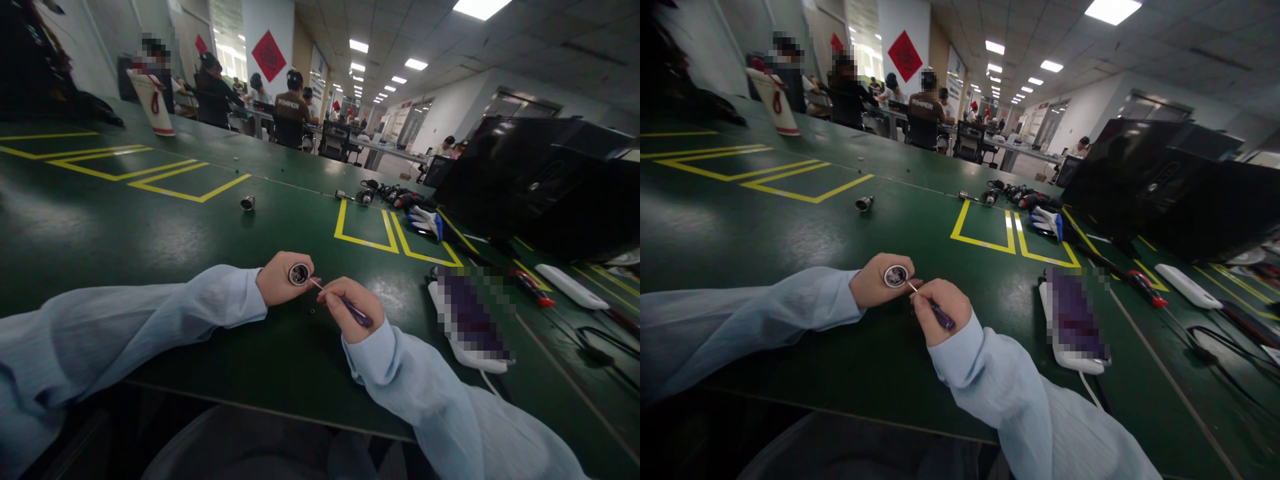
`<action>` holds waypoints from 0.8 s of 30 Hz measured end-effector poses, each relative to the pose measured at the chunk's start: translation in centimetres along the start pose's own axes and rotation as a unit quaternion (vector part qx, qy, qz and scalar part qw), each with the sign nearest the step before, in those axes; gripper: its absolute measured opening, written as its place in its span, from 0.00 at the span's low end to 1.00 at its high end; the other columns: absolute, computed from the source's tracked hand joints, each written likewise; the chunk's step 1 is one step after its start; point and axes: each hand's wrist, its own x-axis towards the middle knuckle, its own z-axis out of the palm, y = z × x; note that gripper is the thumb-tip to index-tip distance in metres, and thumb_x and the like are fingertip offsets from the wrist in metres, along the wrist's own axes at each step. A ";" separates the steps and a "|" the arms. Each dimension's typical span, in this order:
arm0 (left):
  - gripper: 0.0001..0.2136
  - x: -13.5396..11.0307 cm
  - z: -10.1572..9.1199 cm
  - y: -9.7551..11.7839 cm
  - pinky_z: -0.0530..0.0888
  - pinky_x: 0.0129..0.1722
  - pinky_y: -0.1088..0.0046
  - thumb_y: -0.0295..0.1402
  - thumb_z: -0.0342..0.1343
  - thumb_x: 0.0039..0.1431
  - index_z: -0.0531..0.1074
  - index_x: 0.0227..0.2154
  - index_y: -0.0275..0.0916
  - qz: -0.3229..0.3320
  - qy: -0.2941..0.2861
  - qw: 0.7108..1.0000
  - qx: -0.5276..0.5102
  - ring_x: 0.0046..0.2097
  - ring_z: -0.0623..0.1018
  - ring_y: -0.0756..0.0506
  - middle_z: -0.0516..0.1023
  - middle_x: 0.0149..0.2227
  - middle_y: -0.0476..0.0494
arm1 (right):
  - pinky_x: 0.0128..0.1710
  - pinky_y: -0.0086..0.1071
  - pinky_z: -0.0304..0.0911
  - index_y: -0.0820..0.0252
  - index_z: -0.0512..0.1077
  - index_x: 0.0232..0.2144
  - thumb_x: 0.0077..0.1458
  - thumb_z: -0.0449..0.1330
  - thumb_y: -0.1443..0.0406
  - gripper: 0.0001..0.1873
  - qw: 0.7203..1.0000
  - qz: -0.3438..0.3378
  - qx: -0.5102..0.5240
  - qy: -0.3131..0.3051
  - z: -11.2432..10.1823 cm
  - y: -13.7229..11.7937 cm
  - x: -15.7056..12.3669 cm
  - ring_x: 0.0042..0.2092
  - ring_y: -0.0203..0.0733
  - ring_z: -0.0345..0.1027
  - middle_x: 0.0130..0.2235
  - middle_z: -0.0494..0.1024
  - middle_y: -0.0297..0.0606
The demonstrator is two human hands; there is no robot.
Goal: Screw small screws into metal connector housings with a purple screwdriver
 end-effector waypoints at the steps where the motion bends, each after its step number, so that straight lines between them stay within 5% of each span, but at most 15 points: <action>1: 0.12 0.0 0.0 0.0 0.61 0.18 0.82 0.35 0.56 0.48 0.62 0.18 0.34 0.003 0.005 1.000 0.015 0.20 0.63 0.55 0.64 0.17 0.52 | 0.32 0.31 0.62 0.59 0.69 0.24 0.52 0.51 0.67 0.09 1.000 0.000 -0.011 0.000 0.0 0.0 0.0 0.29 0.36 0.67 0.25 0.73 0.36; 7: 0.10 -0.2 0.1 -0.3 0.61 0.19 0.82 0.33 0.54 0.50 0.63 0.19 0.34 0.048 -0.004 0.998 0.050 0.20 0.64 0.55 0.65 0.18 0.51 | 0.32 0.31 0.63 0.60 0.70 0.25 0.52 0.51 0.67 0.09 1.000 -0.010 -0.004 0.004 0.1 0.4 0.0 0.30 0.36 0.67 0.25 0.73 0.37; 16: 0.09 -0.1 -0.1 0.0 0.62 0.19 0.82 0.33 0.55 0.48 0.63 0.19 0.33 0.028 -0.036 0.997 -0.055 0.20 0.65 0.55 0.66 0.18 0.51 | 0.28 0.31 0.63 0.60 0.71 0.25 0.52 0.54 0.64 0.09 0.991 0.059 0.123 0.010 0.4 1.6 -0.2 0.27 0.36 0.67 0.25 0.73 0.36; 24: 0.09 0.1 -0.2 0.0 0.63 0.19 0.82 0.32 0.56 0.46 0.63 0.19 0.34 0.018 -0.037 0.998 -0.047 0.20 0.65 0.55 0.66 0.18 0.51 | 0.29 0.30 0.62 0.61 0.70 0.23 0.53 0.53 0.65 0.10 0.997 0.035 0.063 0.006 -0.1 0.7 -0.1 0.28 0.35 0.67 0.25 0.73 0.36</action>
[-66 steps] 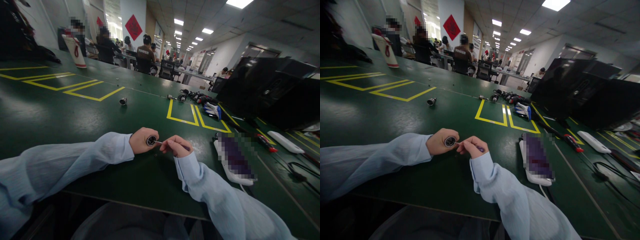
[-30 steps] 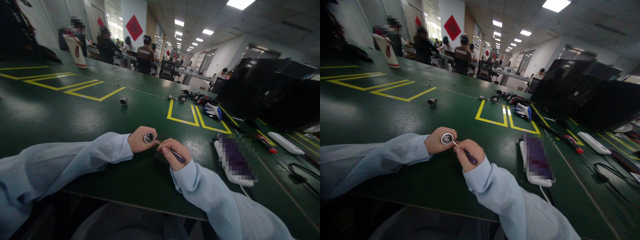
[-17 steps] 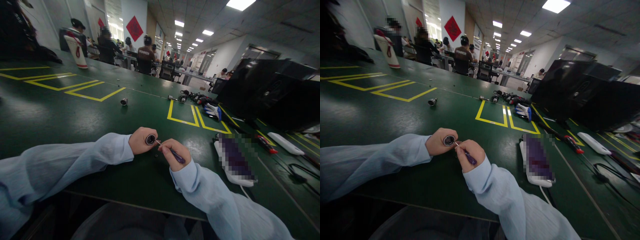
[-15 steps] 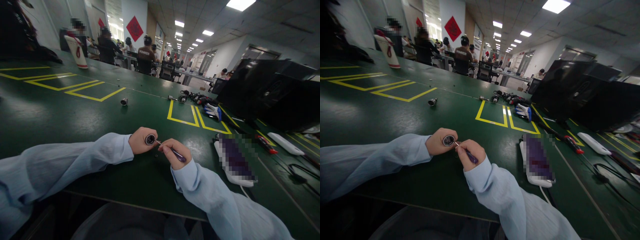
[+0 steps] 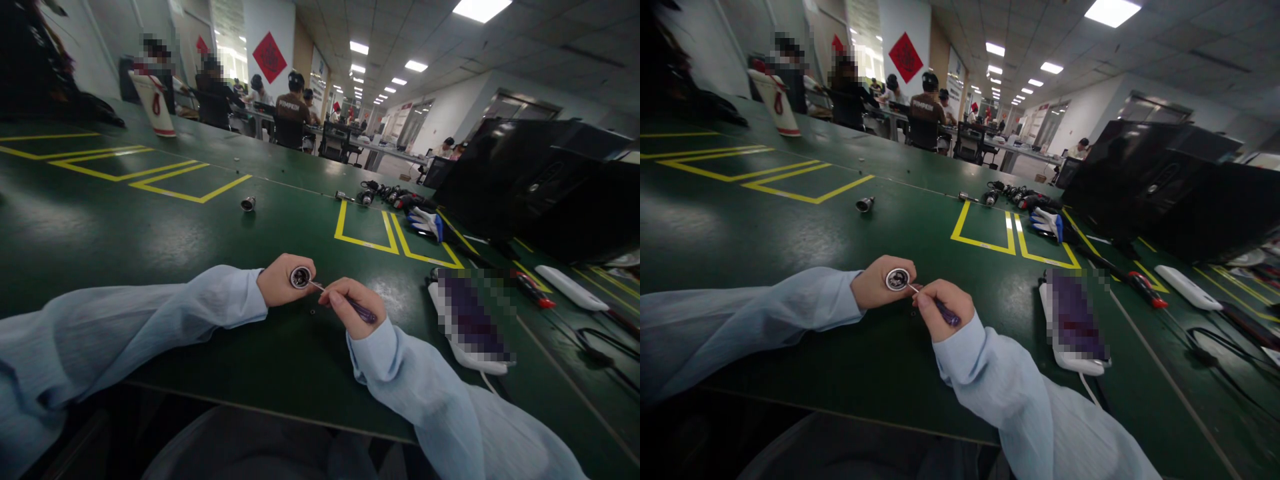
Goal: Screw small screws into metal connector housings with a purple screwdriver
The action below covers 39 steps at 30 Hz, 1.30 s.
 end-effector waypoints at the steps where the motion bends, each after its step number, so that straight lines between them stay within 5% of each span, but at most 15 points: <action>1: 0.09 0.0 0.0 0.0 0.63 0.19 0.82 0.32 0.56 0.46 0.63 0.19 0.33 -0.003 0.006 1.000 0.006 0.20 0.65 0.55 0.66 0.18 0.51 | 0.29 0.30 0.62 0.60 0.70 0.23 0.53 0.52 0.65 0.10 1.000 0.000 -0.011 0.002 -0.1 -0.1 0.0 0.28 0.35 0.67 0.25 0.73 0.36; 11: 0.10 -0.1 0.2 0.0 0.63 0.19 0.81 0.34 0.58 0.46 0.64 0.19 0.34 -0.016 0.022 0.999 0.018 0.20 0.65 0.55 0.66 0.18 0.52 | 0.30 0.31 0.63 0.60 0.70 0.23 0.53 0.51 0.65 0.10 0.999 0.000 -0.046 -0.006 -0.4 -0.8 0.1 0.28 0.36 0.67 0.25 0.73 0.36; 20: 0.13 0.4 -0.2 -0.9 0.68 0.32 0.73 0.41 0.57 0.48 0.66 0.23 0.35 -0.032 0.119 0.987 0.106 0.30 0.70 0.49 0.70 0.27 0.46 | 0.34 0.32 0.63 0.59 0.69 0.28 0.52 0.51 0.68 0.07 0.976 -0.134 -0.152 0.080 -0.6 -0.5 0.5 0.32 0.37 0.68 0.28 0.73 0.37; 23: 0.16 0.7 -0.5 -1.1 0.67 0.33 0.71 0.46 0.56 0.47 0.66 0.23 0.35 -0.036 0.135 0.976 0.168 0.30 0.69 0.48 0.69 0.26 0.46 | 0.31 0.31 0.63 0.59 0.68 0.28 0.54 0.51 0.65 0.07 0.973 -0.098 -0.197 0.067 -0.5 0.4 0.7 0.29 0.36 0.67 0.26 0.73 0.36; 26: 0.17 0.8 -0.5 -1.4 0.65 0.30 0.71 0.48 0.55 0.47 0.65 0.22 0.36 -0.049 0.117 0.965 0.231 0.28 0.67 0.48 0.68 0.24 0.47 | 0.27 0.30 0.61 0.58 0.67 0.25 0.55 0.51 0.62 0.09 0.963 -0.050 -0.261 0.046 -0.1 1.3 1.2 0.25 0.35 0.64 0.22 0.71 0.34; 34: 0.10 1.3 -0.6 -1.6 0.64 0.30 0.71 0.34 0.58 0.42 0.64 0.26 0.37 -0.035 0.006 0.955 0.294 0.31 0.67 0.46 0.68 0.26 0.46 | 0.38 0.40 0.63 0.59 0.60 0.29 0.42 0.60 0.60 0.14 0.962 -0.038 -0.269 0.016 1.3 3.2 3.3 0.39 0.46 0.65 0.36 0.71 0.45; 39: 0.16 1.5 -0.8 -2.0 0.67 0.35 0.70 0.27 0.56 0.38 0.60 0.33 0.37 -0.059 0.024 0.957 0.283 0.35 0.69 0.44 0.67 0.32 0.45 | 0.35 0.38 0.62 0.59 0.62 0.28 0.40 0.60 0.62 0.13 0.956 -0.019 -0.291 -0.044 2.2 3.9 4.6 0.33 0.44 0.64 0.31 0.69 0.40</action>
